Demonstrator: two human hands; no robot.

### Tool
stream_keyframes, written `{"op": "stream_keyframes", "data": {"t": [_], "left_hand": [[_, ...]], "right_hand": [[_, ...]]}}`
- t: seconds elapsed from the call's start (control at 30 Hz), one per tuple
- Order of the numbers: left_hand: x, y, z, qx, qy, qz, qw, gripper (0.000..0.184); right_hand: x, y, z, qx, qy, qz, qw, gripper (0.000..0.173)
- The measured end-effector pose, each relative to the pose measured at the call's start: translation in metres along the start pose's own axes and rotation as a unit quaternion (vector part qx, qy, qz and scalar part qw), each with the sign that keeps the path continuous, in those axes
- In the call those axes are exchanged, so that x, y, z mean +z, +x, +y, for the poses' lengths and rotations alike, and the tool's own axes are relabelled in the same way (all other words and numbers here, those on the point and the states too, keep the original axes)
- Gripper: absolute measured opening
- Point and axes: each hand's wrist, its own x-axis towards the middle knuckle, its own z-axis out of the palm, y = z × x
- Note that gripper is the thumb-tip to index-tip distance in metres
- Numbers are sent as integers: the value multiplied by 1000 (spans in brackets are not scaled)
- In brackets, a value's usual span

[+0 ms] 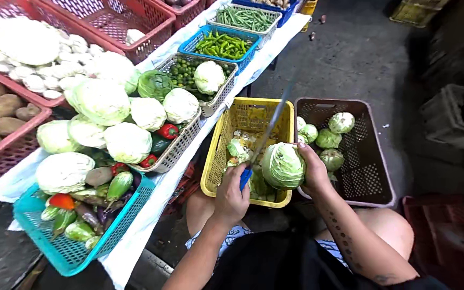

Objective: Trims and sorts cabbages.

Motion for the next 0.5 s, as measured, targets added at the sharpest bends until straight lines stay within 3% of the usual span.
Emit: {"op": "stream_keyframes", "data": {"t": [0.1,0.27,0.4,0.5], "left_hand": [[-1,0,7,74,61,-42,994,36],[6,-1,-4,157,167,-106,967,42],[3,2,-14,165,189,-118,961,42],[-3,4,-29,99,183,-139,968,44]], "right_hand": [[-3,3,6,31,-6,5,999,44],[-13,6,32,71,10,8,997,54],[-9,2,34,101,3,14,995,54],[-4,-1,25,126,-18,25,992,46]]}}
